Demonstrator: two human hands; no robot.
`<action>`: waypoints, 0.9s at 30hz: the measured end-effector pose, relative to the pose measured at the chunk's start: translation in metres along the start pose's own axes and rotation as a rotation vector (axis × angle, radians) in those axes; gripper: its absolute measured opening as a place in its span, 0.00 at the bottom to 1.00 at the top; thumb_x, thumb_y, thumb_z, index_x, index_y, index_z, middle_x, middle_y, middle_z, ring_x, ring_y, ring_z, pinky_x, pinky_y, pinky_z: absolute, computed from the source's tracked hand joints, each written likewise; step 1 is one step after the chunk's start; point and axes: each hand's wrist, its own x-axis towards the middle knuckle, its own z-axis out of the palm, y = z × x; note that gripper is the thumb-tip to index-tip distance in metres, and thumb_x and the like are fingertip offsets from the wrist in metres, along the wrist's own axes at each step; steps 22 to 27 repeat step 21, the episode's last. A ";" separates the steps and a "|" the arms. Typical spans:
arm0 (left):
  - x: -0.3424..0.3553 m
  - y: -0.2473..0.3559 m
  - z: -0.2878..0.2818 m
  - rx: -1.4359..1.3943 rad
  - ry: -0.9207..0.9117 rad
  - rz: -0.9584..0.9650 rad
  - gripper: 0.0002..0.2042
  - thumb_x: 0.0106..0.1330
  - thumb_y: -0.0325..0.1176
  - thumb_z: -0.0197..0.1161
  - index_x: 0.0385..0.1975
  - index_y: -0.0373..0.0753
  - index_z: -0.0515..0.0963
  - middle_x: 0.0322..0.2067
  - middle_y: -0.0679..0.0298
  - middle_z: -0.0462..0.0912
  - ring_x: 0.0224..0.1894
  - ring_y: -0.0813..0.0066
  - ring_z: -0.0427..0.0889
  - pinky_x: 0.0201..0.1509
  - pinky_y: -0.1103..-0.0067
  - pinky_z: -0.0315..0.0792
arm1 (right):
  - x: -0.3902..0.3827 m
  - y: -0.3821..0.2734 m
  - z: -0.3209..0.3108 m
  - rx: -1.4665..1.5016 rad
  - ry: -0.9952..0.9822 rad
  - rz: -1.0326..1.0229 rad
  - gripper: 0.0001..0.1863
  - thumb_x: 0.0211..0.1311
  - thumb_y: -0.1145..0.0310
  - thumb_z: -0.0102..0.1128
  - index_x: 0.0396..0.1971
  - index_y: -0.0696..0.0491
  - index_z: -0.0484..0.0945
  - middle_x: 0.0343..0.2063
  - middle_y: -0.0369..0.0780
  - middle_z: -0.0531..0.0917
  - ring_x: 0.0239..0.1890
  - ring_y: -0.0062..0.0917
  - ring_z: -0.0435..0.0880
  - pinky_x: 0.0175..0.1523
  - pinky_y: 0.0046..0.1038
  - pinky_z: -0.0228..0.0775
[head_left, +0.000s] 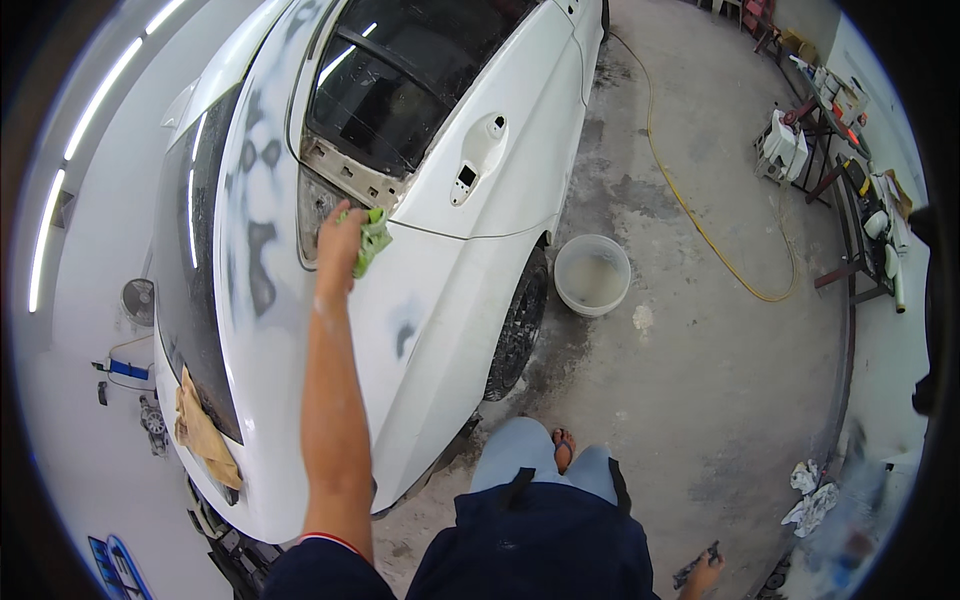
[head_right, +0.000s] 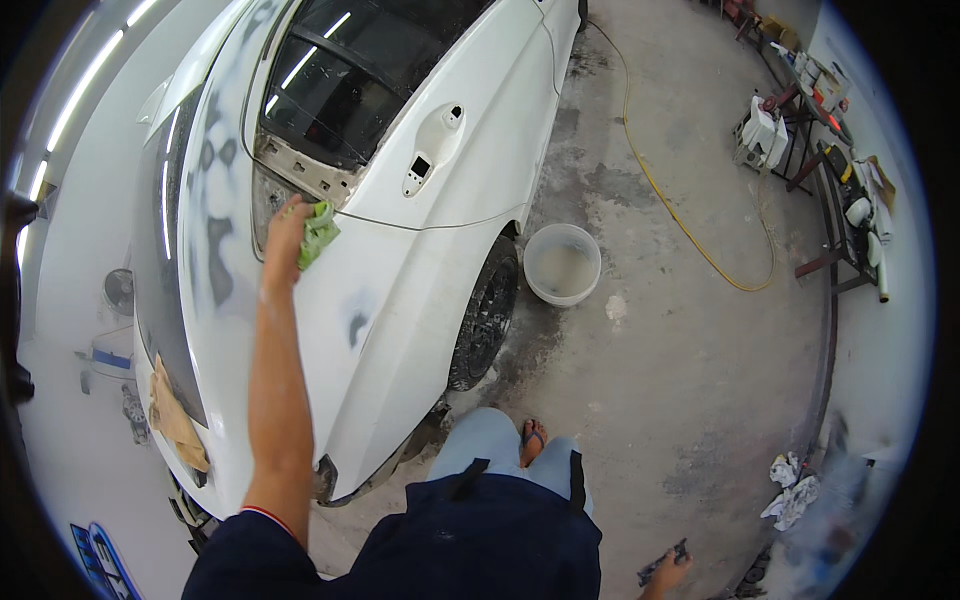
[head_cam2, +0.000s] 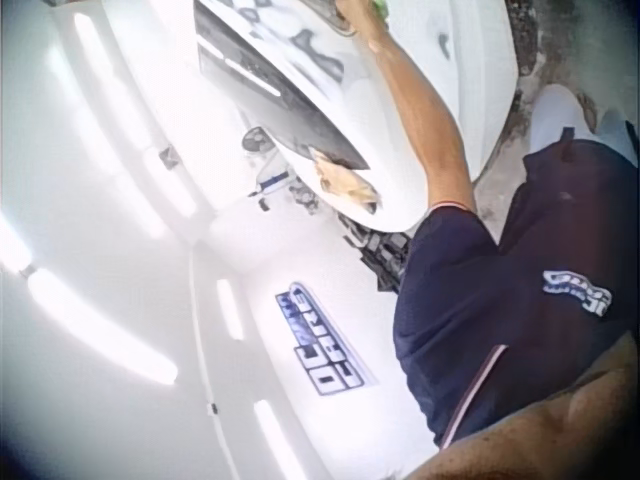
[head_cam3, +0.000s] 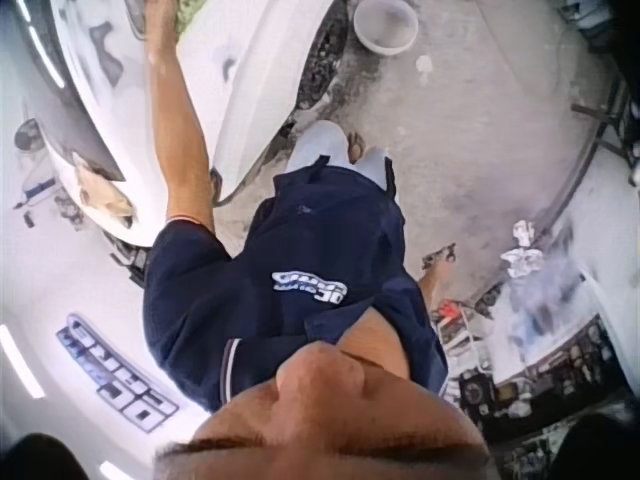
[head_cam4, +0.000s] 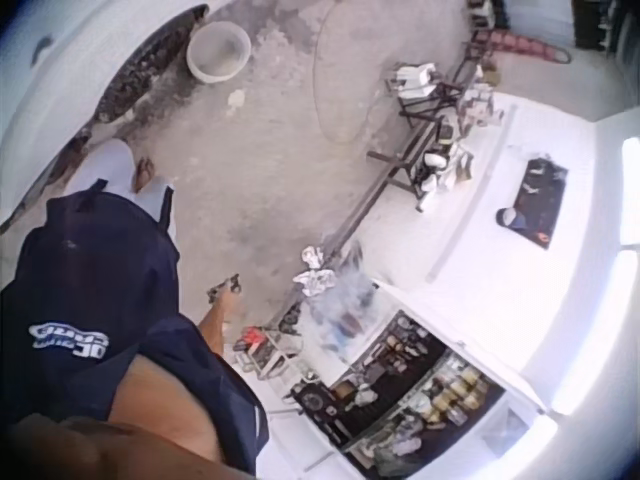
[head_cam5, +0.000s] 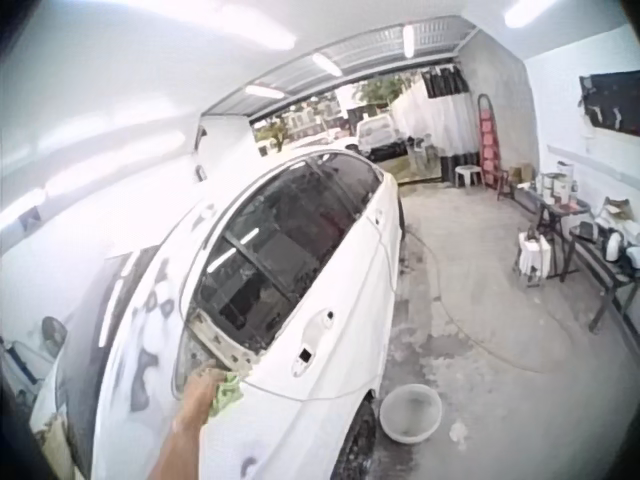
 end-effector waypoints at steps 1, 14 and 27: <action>0.018 0.013 -0.009 0.062 -0.147 -0.137 0.30 0.70 0.41 0.61 0.66 0.25 0.75 0.55 0.44 0.86 0.51 0.56 0.88 0.60 0.67 0.78 | -0.007 -0.016 0.019 0.130 -0.180 0.038 0.33 0.62 0.66 0.73 0.66 0.57 0.73 0.48 0.49 0.84 0.46 0.37 0.85 0.51 0.37 0.76; -0.055 0.061 0.042 0.539 -0.071 0.130 0.29 0.79 0.54 0.55 0.60 0.30 0.81 0.56 0.38 0.85 0.62 0.42 0.82 0.68 0.62 0.72 | 0.026 -0.230 0.104 -0.013 -0.131 -0.538 0.33 0.60 0.65 0.73 0.65 0.56 0.74 0.45 0.47 0.79 0.47 0.37 0.79 0.54 0.40 0.73; -0.150 0.116 0.162 0.416 -0.524 0.435 0.26 0.79 0.56 0.50 0.40 0.39 0.86 0.25 0.43 0.86 0.32 0.40 0.88 0.44 0.53 0.82 | 0.100 -0.371 0.092 0.186 -0.310 -0.658 0.33 0.62 0.63 0.72 0.66 0.54 0.74 0.44 0.45 0.79 0.45 0.35 0.79 0.54 0.39 0.74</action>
